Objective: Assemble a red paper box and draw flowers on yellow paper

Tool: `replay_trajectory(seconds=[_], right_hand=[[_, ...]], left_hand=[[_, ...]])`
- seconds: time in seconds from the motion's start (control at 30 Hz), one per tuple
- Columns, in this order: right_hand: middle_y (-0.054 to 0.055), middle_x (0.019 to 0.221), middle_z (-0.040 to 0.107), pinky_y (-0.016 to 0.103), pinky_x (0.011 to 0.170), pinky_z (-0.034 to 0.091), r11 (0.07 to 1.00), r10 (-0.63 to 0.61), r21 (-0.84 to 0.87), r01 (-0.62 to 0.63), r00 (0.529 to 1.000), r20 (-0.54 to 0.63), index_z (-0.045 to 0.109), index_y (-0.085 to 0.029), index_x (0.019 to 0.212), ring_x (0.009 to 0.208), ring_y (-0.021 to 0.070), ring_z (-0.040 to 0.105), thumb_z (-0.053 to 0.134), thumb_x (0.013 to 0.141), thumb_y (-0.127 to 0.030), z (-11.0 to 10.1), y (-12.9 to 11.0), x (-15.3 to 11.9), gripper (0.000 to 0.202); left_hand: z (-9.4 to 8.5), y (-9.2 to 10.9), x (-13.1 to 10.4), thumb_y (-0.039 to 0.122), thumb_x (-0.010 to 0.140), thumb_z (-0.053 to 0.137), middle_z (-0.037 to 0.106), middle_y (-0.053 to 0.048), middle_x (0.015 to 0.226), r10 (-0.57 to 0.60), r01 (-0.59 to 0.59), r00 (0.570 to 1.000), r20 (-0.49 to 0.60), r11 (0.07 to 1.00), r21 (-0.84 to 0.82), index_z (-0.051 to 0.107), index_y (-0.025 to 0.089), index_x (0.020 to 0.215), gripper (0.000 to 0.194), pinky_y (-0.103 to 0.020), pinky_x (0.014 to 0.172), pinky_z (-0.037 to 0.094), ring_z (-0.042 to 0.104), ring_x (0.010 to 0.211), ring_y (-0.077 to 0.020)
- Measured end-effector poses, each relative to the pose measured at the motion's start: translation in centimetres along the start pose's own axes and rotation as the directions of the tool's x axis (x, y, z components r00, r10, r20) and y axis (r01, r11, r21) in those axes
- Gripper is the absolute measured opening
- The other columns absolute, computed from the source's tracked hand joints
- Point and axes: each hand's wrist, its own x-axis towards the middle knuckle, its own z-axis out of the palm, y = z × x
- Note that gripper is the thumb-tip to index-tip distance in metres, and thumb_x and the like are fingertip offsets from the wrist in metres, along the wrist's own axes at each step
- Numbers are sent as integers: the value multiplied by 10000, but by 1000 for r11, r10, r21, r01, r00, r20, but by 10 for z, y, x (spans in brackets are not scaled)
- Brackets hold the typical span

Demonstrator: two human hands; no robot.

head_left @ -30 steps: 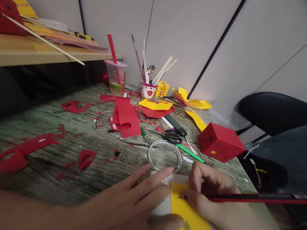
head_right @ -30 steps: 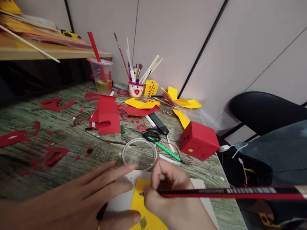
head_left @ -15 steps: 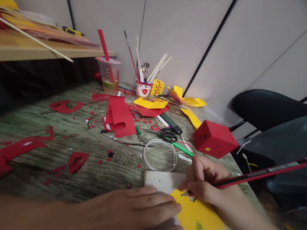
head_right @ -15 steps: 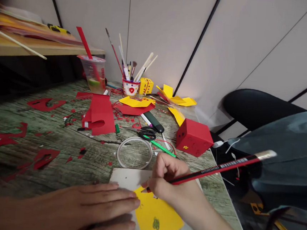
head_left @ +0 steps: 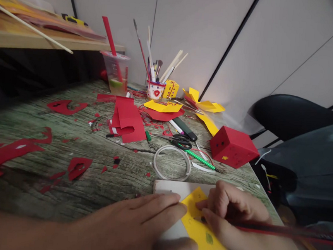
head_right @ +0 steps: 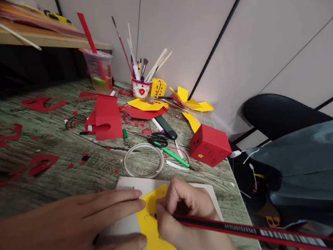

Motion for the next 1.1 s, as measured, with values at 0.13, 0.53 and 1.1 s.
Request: replay_trajectory(seconds=[0.13, 0.53, 1.1], right_hand=[[-51, 489, 413, 235, 514, 466, 993, -76, -95, 74, 997, -16, 298, -213, 514, 466, 92, 443, 493, 680, -193, 2, 6, 0, 257], [-71, 459, 332, 216, 415, 342, 988, -122, -93, 120, 992, -17, 281, -216, 505, 419, 77, 309, 468, 682, -192, 4, 9, 2, 258], [-63, 476, 334, 207, 373, 214, 994, -76, -76, 77, 997, 8, 283, -212, 512, 434, 77, 270, 493, 692, -207, 4, 4, 2, 277]], left_hand=[[1, -1, -1, 361, 884, 356, 543, -18, 1143, 37, -37, 999, -27, 999, -1, 457, 314, 1145, 284, -242, 909, 384, 429, 1141, -158], [3, 0, -4, 349, 861, 404, 467, -94, 1231, 51, -49, 998, 24, 994, -94, 430, 226, 1173, 337, -323, 934, 382, 357, 1194, -235], [13, 7, -5, 272, 891, 379, 481, -25, 1211, -96, 93, 995, -22, 992, -89, 507, 280, 1057, 210, -273, 966, 331, 341, 1192, -167]])
